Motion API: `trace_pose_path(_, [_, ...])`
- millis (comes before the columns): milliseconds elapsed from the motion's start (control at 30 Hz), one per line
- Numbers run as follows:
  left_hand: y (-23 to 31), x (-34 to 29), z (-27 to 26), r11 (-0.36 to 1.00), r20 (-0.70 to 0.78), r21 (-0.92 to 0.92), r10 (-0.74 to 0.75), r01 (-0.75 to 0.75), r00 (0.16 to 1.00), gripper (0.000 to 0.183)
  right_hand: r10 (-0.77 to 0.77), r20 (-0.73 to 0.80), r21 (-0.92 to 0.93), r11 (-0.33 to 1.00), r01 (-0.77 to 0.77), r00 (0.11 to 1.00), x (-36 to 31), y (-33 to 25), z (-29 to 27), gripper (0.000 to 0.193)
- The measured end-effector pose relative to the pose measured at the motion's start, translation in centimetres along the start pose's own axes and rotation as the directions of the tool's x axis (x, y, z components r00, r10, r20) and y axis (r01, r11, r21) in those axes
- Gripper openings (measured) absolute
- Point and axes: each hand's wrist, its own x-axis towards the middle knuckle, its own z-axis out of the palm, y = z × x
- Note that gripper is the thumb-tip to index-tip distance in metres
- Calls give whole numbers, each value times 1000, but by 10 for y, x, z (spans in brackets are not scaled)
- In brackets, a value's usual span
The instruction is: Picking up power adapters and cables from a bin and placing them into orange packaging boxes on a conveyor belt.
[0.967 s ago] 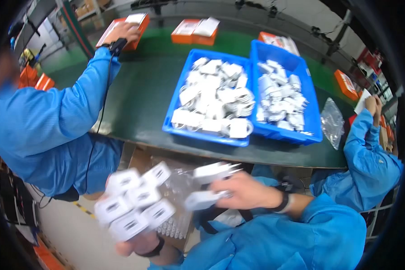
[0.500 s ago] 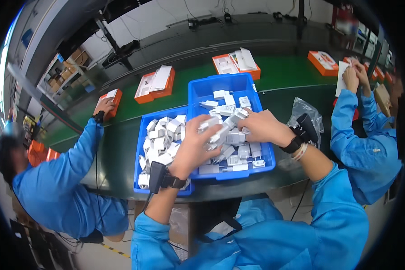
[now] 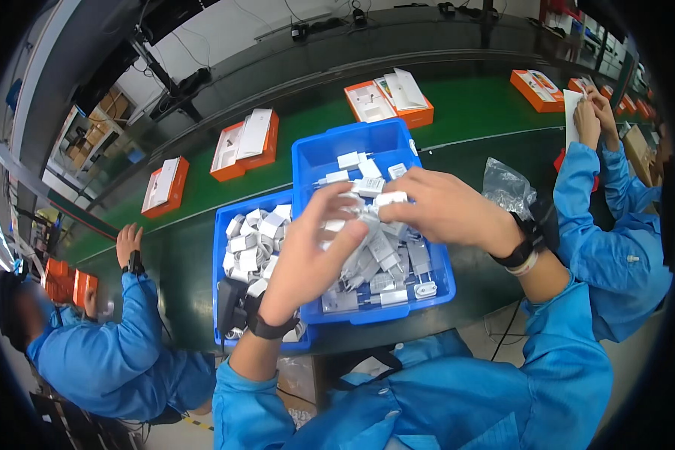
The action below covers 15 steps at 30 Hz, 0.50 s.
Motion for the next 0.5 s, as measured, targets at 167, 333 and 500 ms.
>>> trace_pose_path(167, [1,-19,38,659,302,-680,-150,323,941,47,-238,-77,-87,969,232,968,-14,-50,-12,19])
trace_pose_path(333, [-20,-59,53,516,448,-710,-194,479,873,58,-175,-110,75,980,183,978,-53,-92,-22,29])
trace_pose_path(500, [-14,-117,-4,779,201,-526,-276,341,940,76,133,454,47,984,-173,881,-164,-107,-125,41])
